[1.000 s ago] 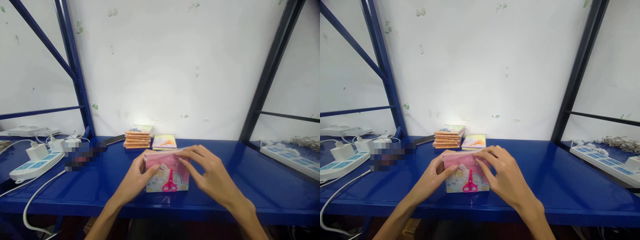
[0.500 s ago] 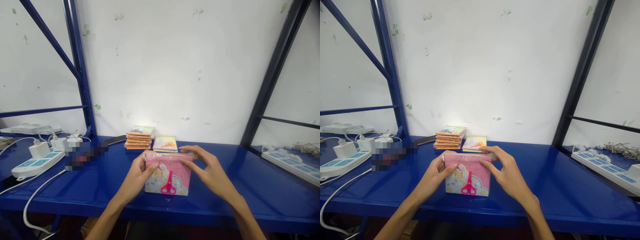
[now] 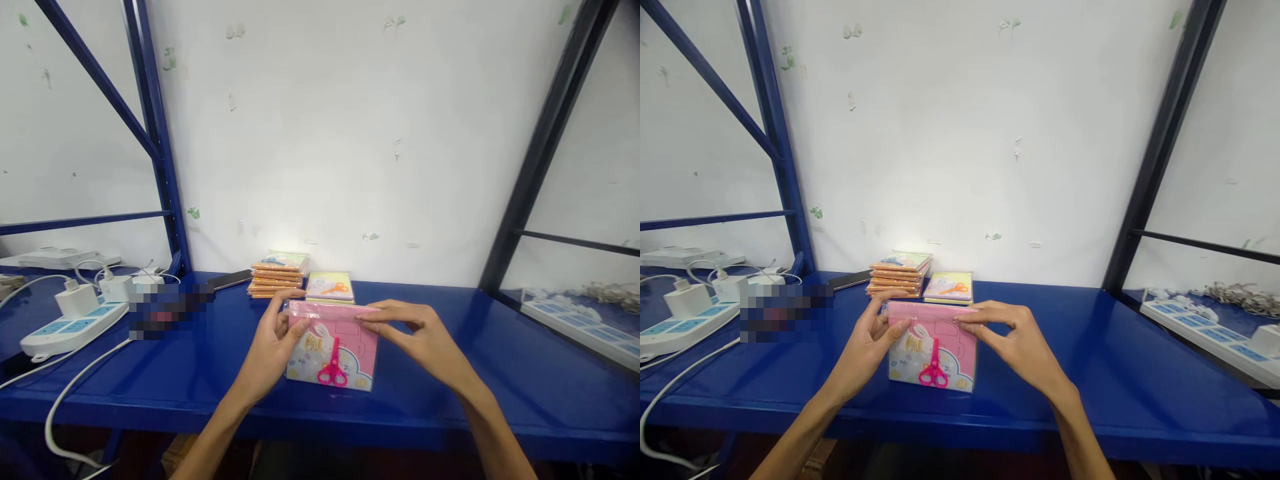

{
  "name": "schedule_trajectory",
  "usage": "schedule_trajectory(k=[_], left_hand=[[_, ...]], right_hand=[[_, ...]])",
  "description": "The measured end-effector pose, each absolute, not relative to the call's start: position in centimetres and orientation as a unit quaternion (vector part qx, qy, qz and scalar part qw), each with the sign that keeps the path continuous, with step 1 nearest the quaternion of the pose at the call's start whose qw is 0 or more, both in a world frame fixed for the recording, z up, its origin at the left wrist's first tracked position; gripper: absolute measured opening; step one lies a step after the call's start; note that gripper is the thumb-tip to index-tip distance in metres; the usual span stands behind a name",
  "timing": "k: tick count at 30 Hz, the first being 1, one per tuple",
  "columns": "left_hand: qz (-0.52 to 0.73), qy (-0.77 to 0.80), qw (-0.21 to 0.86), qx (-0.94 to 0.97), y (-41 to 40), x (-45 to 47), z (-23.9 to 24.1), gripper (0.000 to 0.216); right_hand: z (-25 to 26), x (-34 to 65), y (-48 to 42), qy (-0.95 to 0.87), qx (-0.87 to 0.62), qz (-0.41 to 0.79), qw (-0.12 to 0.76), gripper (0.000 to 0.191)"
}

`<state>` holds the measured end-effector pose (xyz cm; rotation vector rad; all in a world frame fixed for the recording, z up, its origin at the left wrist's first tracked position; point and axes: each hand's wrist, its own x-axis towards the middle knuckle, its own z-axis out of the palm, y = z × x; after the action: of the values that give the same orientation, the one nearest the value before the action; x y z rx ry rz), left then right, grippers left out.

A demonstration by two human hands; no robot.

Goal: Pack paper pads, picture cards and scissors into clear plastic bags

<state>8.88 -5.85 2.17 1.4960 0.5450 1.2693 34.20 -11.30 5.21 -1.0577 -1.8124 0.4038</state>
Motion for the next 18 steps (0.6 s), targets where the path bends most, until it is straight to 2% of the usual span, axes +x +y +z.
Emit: schedule_trajectory(k=[3,10,14,18], left_hand=[[0.546,0.195,0.526,0.622,-5.6,9.0,1.8,0.047],[0.534,0.251,0.495,0.638,-6.1,8.7,1.7,0.030],[0.533,0.230,0.507,0.637,-6.1,8.8,1.5,0.033],[0.534,0.251,0.416,0.691,-5.4,8.7,1.0,0.017]], right_hand=[[5.3,34.2,-11.3,-0.742,-0.438,0.161,0.482,0.013],[5.3,34.3,-11.1,-0.744,-0.440,0.160,0.477,0.017],[5.3,34.6,-11.3,-0.746,-0.444,0.158,0.471,0.018],[5.2,34.5,-11.2,-0.731,-0.459,0.141,0.485,0.018]])
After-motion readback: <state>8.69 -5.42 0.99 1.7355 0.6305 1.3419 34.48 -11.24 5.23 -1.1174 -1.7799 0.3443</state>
